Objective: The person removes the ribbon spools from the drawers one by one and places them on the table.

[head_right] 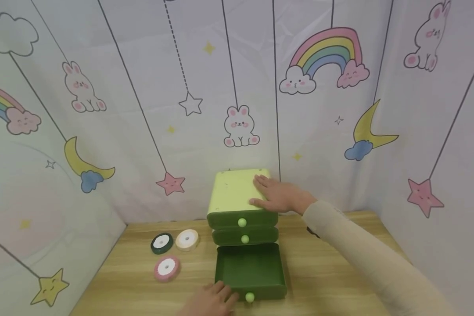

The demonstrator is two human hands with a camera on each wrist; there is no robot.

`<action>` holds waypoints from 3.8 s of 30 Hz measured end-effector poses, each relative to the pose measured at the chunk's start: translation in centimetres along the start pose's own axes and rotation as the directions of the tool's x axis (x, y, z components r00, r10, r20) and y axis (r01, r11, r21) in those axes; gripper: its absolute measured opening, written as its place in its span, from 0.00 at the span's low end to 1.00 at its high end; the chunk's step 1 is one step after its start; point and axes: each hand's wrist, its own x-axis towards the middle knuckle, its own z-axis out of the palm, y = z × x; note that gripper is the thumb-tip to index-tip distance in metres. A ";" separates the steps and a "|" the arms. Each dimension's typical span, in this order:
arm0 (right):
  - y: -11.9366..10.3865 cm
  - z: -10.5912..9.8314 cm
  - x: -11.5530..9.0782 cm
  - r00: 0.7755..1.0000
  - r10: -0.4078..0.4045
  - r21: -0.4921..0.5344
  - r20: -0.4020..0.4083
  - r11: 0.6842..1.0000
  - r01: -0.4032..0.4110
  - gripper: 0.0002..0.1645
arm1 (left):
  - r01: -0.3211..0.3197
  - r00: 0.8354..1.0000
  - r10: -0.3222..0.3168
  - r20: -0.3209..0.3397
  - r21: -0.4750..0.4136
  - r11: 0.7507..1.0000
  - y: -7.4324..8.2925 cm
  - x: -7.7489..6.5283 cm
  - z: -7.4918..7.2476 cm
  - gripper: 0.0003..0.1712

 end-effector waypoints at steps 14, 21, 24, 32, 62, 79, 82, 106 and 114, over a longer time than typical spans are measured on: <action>0.1 -0.1 -0.1 1.000 0.000 0.004 -0.001 1.000 0.000 0.55 | -0.033 0.962 0.069 -0.264 0.139 0.990 2.6 2.3 4.8 0.31; -0.2 -0.1 -0.1 1.000 0.004 0.003 0.005 1.000 -0.004 0.55 | -0.022 0.963 0.059 -0.263 0.141 0.990 3.3 2.7 6.0 0.31; -0.2 0.0 -0.1 1.000 0.002 -0.002 0.001 1.000 -0.002 0.55 | -0.030 0.971 0.047 -0.236 0.075 0.997 3.5 2.9 6.4 0.32; -0.1 0.0 -0.2 1.000 0.001 0.014 0.003 1.000 -0.001 0.55 | -0.019 0.953 0.054 -0.298 0.119 0.993 3.8 3.4 5.7 0.29; -0.1 0.0 -0.1 1.000 0.003 0.044 -0.008 0.999 -0.003 0.54 | -0.036 0.951 0.092 -0.294 0.190 0.981 0.9 5.2 5.3 0.06; -0.4 -0.2 -0.4 1.000 0.000 0.046 -0.025 0.999 0.002 0.54 | 0.055 0.941 0.062 -0.333 0.329 0.943 -0.9 7.0 6.9 0.09; -0.4 -0.1 -0.4 1.000 0.000 0.046 -0.023 0.999 0.001 0.54 | 0.060 0.947 0.049 -0.319 0.322 0.945 -1.1 7.4 7.1 0.07; 0.1 0.5 -0.2 1.000 0.003 0.040 -0.022 0.999 -0.002 0.55 | 0.066 0.968 0.020 -0.248 0.334 0.940 -2.7 9.2 7.8 0.05; 0.2 0.6 0.0 1.000 0.003 0.028 -0.021 1.000 -0.002 0.55 | 0.076 0.977 -0.007 -0.214 0.316 0.946 -3.6 9.4 8.6 0.07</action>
